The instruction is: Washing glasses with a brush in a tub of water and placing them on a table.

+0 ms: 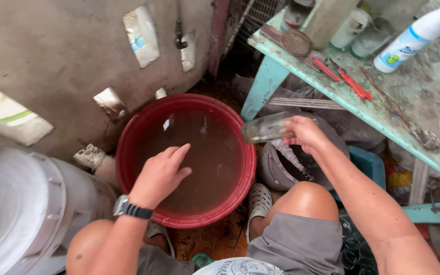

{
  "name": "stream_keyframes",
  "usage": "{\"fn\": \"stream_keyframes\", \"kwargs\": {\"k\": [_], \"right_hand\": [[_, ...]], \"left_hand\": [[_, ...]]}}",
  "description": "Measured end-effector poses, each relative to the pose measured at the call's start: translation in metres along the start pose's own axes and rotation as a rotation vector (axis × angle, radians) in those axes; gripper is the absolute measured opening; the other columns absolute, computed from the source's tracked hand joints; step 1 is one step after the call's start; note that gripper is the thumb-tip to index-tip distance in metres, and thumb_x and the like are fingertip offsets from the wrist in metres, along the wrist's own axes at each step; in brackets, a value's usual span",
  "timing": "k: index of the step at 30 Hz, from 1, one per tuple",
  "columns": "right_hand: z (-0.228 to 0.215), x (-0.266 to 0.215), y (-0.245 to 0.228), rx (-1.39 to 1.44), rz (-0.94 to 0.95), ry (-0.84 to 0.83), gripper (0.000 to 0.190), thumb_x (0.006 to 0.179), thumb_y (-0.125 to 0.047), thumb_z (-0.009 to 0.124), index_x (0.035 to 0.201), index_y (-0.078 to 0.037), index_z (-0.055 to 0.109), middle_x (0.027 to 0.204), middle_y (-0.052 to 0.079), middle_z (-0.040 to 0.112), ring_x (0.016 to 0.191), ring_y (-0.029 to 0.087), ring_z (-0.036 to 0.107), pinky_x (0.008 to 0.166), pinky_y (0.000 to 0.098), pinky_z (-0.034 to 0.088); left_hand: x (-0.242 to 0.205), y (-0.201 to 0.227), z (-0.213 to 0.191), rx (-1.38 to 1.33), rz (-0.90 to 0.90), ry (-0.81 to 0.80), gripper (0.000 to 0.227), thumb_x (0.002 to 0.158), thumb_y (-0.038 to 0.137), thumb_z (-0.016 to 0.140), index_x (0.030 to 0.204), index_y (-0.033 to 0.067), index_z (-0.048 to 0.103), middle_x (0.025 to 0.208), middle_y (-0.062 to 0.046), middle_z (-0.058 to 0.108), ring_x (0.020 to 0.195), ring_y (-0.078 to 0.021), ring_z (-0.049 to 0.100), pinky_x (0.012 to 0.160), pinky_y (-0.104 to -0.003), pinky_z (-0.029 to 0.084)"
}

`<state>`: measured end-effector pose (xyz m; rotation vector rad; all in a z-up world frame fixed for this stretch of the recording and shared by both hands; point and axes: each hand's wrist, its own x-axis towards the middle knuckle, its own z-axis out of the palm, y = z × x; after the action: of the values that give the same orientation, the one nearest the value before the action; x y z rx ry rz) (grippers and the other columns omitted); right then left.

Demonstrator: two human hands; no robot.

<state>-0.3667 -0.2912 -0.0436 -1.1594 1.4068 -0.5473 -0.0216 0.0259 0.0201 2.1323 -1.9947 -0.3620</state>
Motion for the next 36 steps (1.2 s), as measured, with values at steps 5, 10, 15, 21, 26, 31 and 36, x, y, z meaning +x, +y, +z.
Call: {"fn": "stream_keyframes", "kwargs": {"k": [5,10,15,21,26,31,36], "right_hand": [[0.094,-0.029,-0.017,-0.206,-0.161,-0.212,0.027,0.098,-0.015,0.064,0.117,0.004,0.067,0.087,0.026,0.07,0.061,0.03,0.07,0.053,0.0451,0.067],[0.154,-0.095,-0.042,-0.349,-0.261,-0.295,0.021,0.097,-0.015,0.064,0.109,-0.001,0.073,0.081,0.022,0.075,0.059,0.028,0.074,0.048,0.0395,0.064],[0.181,-0.137,-0.043,-0.42,-0.333,-0.328,0.019,0.094,-0.016,0.064,0.105,-0.011,0.078,0.069,0.015,0.077,0.055,0.02,0.074,0.039,0.0285,0.059],[0.177,-0.143,-0.049,0.035,-0.366,-0.373,0.03,0.106,-0.026,0.055,0.111,-0.004,0.076,0.097,0.018,0.079,0.072,0.02,0.076,0.06,0.0318,0.065],[0.168,-0.133,-0.053,-0.076,-0.532,-0.264,0.029,0.108,-0.023,0.052,0.12,-0.013,0.076,0.111,0.004,0.077,0.107,0.009,0.065,0.09,0.0301,0.055],[0.167,-0.122,-0.041,-0.075,-0.583,-0.268,0.027,0.102,-0.01,0.058,0.123,-0.007,0.074,0.102,0.009,0.077,0.1,0.01,0.065,0.09,0.0296,0.055],[0.163,-0.121,-0.044,-0.194,-0.538,-0.258,0.029,0.094,-0.013,0.066,0.121,-0.016,0.076,0.069,0.003,0.073,0.073,0.01,0.067,0.074,0.0246,0.054]], "left_hand": [[0.023,0.033,0.004,-0.258,0.087,0.228,0.087,0.082,0.033,0.08,0.155,0.0112,0.037,0.136,-0.018,0.055,0.118,-0.0423,0.061,0.093,-0.055,0.053],[0.026,0.027,0.02,-0.322,-0.061,0.093,0.12,0.074,0.043,0.087,0.165,0.018,0.013,0.155,-0.015,0.037,0.143,-0.0376,0.038,0.116,-0.061,0.029],[0.027,0.019,0.03,-0.324,-0.065,0.085,0.112,0.074,0.039,0.087,0.162,0.0198,0.02,0.149,-0.012,0.046,0.142,-0.0345,0.041,0.118,-0.067,0.021],[0.033,0.014,0.035,-0.453,0.029,0.408,0.09,0.065,0.024,0.087,0.145,0.0208,0.045,0.137,-0.003,0.057,0.137,-0.0314,0.05,0.115,-0.068,0.031],[0.04,0.016,0.044,-0.428,0.213,0.75,0.071,0.078,0.034,0.085,0.139,0.0139,0.055,0.138,-0.007,0.061,0.133,-0.0365,0.055,0.113,-0.065,0.037],[0.044,0.018,0.049,-0.416,0.244,0.791,0.073,0.076,0.037,0.089,0.137,0.0134,0.056,0.137,-0.007,0.062,0.132,-0.0355,0.057,0.113,-0.061,0.038],[0.046,0.02,0.054,-0.444,0.22,0.767,0.081,0.067,0.034,0.095,0.136,0.0138,0.057,0.137,-0.005,0.063,0.132,-0.0331,0.058,0.118,-0.058,0.034]]}}
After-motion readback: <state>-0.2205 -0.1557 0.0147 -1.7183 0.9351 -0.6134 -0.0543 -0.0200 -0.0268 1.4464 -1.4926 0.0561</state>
